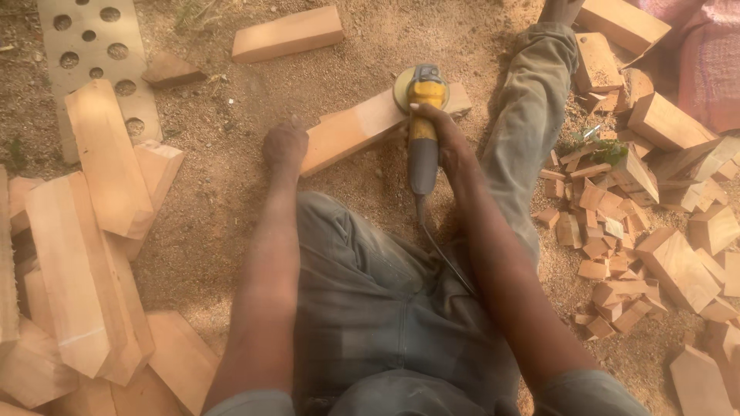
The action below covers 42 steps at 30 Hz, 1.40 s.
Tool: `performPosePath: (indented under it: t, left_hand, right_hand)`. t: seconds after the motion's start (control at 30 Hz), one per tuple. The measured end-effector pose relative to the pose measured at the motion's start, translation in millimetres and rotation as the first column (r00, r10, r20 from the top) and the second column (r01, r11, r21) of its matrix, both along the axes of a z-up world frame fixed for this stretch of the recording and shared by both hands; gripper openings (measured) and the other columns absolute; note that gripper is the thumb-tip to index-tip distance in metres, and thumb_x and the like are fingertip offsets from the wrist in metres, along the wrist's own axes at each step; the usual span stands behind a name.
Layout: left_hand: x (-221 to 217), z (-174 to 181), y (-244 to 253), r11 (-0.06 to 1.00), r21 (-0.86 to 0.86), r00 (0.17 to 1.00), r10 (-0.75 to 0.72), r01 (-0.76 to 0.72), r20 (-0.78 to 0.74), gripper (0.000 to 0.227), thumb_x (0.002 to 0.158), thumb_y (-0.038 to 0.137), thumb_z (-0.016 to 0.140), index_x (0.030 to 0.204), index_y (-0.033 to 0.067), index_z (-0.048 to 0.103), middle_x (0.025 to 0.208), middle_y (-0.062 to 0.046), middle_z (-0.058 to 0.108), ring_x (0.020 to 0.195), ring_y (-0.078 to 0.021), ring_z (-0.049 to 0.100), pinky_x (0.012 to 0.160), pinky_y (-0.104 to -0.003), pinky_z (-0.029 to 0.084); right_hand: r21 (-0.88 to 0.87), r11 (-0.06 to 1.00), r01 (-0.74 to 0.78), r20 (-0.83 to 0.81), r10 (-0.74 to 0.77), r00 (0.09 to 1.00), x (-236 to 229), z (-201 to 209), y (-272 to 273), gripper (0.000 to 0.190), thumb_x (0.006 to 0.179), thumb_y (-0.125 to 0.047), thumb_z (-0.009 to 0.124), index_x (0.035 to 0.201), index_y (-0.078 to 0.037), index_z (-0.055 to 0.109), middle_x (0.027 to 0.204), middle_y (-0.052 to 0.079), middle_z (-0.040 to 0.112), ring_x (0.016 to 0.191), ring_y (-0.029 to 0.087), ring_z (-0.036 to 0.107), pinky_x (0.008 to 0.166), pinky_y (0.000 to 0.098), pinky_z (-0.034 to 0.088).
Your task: The person sands the edges and surfaces of a wooden block using an angle grinder while holding the block with one hand and sitting on the dirt ground.
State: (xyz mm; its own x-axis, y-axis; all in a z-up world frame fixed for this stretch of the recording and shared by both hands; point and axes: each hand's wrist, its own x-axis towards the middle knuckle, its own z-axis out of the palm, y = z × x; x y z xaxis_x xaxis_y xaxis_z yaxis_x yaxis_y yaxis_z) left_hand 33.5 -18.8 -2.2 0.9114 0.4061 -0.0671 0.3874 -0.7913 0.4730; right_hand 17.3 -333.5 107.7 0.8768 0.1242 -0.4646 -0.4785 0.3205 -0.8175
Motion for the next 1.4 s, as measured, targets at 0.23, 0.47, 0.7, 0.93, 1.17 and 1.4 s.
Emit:
performPosePath:
  t: [0.23, 0.47, 0.7, 0.93, 1.17, 1.4]
  left_hand:
    - [6, -17, -8, 0.990, -0.059, 0.981, 0.117, -0.127, -0.155, 0.060, 0.108, 0.043, 0.029, 0.108, 0.0009, 0.072, 0.110, -0.028, 0.070, 0.107, -0.0442, 0.068, 0.093, -0.053, 0.054]
    - [-24, 5, -89, 0.914, 0.241, 0.927, -0.261, 0.328, -0.270, 0.036, 0.102, 0.016, 0.062, 0.131, -0.0049, 0.060, 0.125, -0.027, 0.064, 0.114, -0.0345, 0.068, 0.094, -0.042, 0.061]
    - [5, 64, -103, 0.417, 0.638, 0.533, -0.846, 0.648, 0.011, 0.134, 0.053, 0.069, 0.081, 0.153, 0.0035, 0.022, 0.161, -0.021, 0.030, 0.151, -0.0353, 0.022, 0.117, -0.059, 0.022]
    - [16, 52, -107, 0.678, 0.356, 0.765, -0.565, 0.644, -0.308, 0.116, 0.076, 0.094, 0.051, 0.144, 0.0013, 0.044, 0.136, -0.013, 0.054, 0.126, -0.0264, 0.049, 0.116, -0.044, 0.036]
    - [44, -6, -33, 0.984, 0.140, 0.982, 0.085, -0.109, 0.166, 0.060, 0.103, 0.060, 0.036, 0.114, 0.0064, 0.062, 0.115, -0.016, 0.063, 0.109, -0.0290, 0.056, 0.099, -0.051, 0.043]
    - [45, -23, -32, 0.972, -0.143, 0.979, 0.172, -0.186, -0.107, 0.061, 0.109, 0.054, 0.028, 0.107, 0.0044, 0.063, 0.077, 0.002, 0.055, 0.063, -0.0118, 0.051, 0.052, -0.030, 0.040]
  right_hand:
    - [0.161, 0.963, 0.214, 0.061, -0.226, 0.972, -45, 7, -57, 0.061, 0.081, -0.018, 0.076, 0.130, 0.001, 0.045, 0.083, 0.012, 0.066, 0.063, 0.022, 0.067, 0.057, 0.0331, 0.061]
    - [0.066, 0.985, 0.160, 0.191, -0.170, 0.967, -55, 30, -97, 0.056, 0.084, -0.028, 0.072, 0.127, -0.003, 0.045, 0.081, 0.010, 0.065, 0.065, 0.021, 0.068, 0.054, 0.0334, 0.061]
    - [0.199, 0.977, 0.078, 0.178, -0.114, 0.977, -56, 19, -110, 0.055, 0.088, -0.028, 0.074, 0.127, -0.002, 0.045, 0.084, 0.012, 0.064, 0.069, 0.023, 0.069, 0.059, 0.0347, 0.063]
    - [0.191, 0.972, 0.140, 0.151, -0.170, 0.974, -61, 33, -91, 0.063, 0.086, -0.025, 0.076, 0.134, 0.000, 0.045, 0.087, 0.013, 0.065, 0.069, 0.022, 0.068, 0.060, 0.0315, 0.062]
    - [-0.007, 0.996, 0.088, 0.038, -0.088, 0.995, -37, 21, -68, 0.066, 0.084, -0.028, 0.077, 0.135, 0.000, 0.046, 0.089, 0.012, 0.065, 0.065, 0.020, 0.066, 0.058, 0.0302, 0.062]
    - [-0.121, 0.990, -0.078, 0.004, 0.079, 0.997, -19, 1, -4, 0.069, 0.083, -0.031, 0.074, 0.134, 0.003, 0.043, 0.090, 0.013, 0.067, 0.065, 0.020, 0.068, 0.058, 0.0312, 0.064]
